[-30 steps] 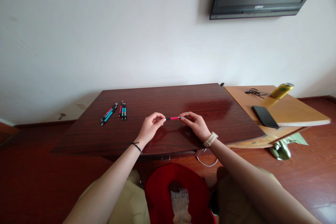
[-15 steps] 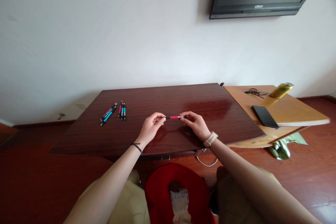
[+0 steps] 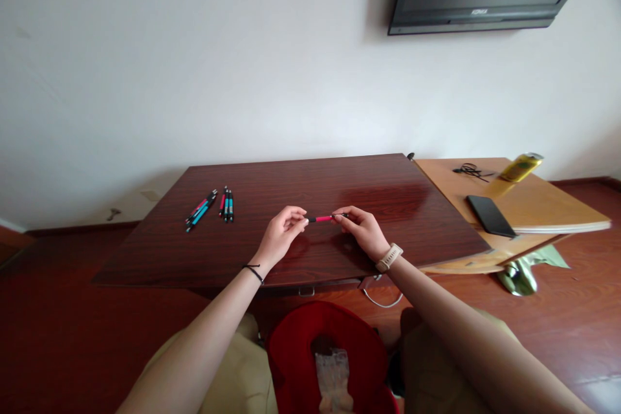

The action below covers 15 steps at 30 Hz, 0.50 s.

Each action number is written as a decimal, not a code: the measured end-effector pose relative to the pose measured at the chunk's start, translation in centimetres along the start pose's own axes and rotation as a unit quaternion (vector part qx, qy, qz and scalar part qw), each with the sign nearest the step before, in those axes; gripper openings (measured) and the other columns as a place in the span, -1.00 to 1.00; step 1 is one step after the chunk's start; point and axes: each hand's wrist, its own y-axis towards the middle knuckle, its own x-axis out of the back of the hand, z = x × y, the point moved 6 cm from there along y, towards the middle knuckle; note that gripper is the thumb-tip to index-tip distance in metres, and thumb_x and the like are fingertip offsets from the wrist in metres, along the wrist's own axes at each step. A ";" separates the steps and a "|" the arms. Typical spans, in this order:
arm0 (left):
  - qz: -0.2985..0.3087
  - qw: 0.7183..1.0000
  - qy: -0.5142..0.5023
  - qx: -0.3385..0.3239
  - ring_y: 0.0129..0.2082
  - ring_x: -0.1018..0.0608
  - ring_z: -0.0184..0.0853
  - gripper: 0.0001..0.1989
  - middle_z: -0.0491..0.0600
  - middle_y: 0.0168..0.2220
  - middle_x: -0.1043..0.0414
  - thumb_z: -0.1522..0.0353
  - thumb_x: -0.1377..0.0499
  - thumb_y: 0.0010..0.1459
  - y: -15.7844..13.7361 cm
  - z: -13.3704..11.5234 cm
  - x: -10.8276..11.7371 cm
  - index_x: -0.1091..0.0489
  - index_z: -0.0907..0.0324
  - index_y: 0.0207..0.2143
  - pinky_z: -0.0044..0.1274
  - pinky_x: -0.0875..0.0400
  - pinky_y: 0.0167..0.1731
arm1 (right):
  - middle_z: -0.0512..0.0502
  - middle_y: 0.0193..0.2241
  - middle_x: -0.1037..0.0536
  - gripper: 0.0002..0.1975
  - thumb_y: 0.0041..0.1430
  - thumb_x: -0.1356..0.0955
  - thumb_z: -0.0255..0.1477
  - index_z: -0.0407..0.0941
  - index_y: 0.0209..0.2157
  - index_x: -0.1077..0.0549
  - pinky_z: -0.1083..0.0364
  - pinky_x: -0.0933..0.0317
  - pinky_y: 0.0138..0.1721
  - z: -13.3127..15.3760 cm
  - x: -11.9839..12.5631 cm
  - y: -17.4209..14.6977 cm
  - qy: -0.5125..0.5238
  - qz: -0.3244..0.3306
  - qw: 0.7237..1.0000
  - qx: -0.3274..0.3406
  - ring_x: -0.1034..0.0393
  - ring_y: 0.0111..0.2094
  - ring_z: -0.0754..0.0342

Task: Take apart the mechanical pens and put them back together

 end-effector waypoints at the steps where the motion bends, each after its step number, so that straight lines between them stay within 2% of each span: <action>1: 0.003 1.000 -0.003 0.004 -0.23 -0.65 -0.29 -0.74 0.01 -0.17 -0.60 0.20 -0.29 0.31 0.0 0.1 0.0 -0.48 0.15 -0.06 -0.47 -0.56 -0.18 | -0.08 -0.30 -0.65 -0.59 0.25 -0.49 -0.03 -0.08 -0.11 -0.62 0.08 -0.28 -0.36 0.0 0.0 0.0 0.000 0.000 1.000 0.003 -0.40 -0.41 0.06; 6: -0.001 1.000 0.016 -0.005 -0.26 -0.64 -0.29 -0.79 -0.02 -0.21 -0.60 0.20 -0.29 0.32 0.1 0.1 0.1 -0.52 0.14 -0.12 -0.47 -0.55 -0.19 | -0.07 -0.30 -0.64 -0.60 0.23 -0.50 -0.06 -0.06 -0.08 -0.63 0.08 -0.26 -0.36 0.1 0.0 0.0 0.001 0.000 1.000 0.004 -0.39 -0.40 0.05; 11: -0.014 0.998 0.059 -0.034 -0.16 -0.64 -0.24 -0.82 0.00 -0.15 -0.62 0.23 -0.30 0.30 0.0 -0.4 0.3 -0.54 0.12 -0.14 -0.44 -0.52 -0.11 | -0.07 -0.33 -0.67 -0.63 0.30 -0.46 -0.05 -0.07 -0.17 -0.62 0.07 -0.24 -0.34 0.0 -0.1 -0.1 -0.001 0.006 1.000 -0.009 -0.38 -0.41 0.05; 15: -0.017 0.998 0.050 -0.034 -0.10 -0.64 -0.23 -0.79 0.02 -0.06 -0.61 0.25 -0.33 0.27 0.0 -0.3 0.3 -0.53 0.11 -0.08 -0.44 -0.51 -0.08 | -0.07 -0.32 -0.65 -0.64 0.27 -0.48 -0.07 -0.07 -0.14 -0.62 0.07 -0.24 -0.35 0.0 0.0 0.0 0.008 0.000 1.000 0.002 -0.38 -0.40 0.05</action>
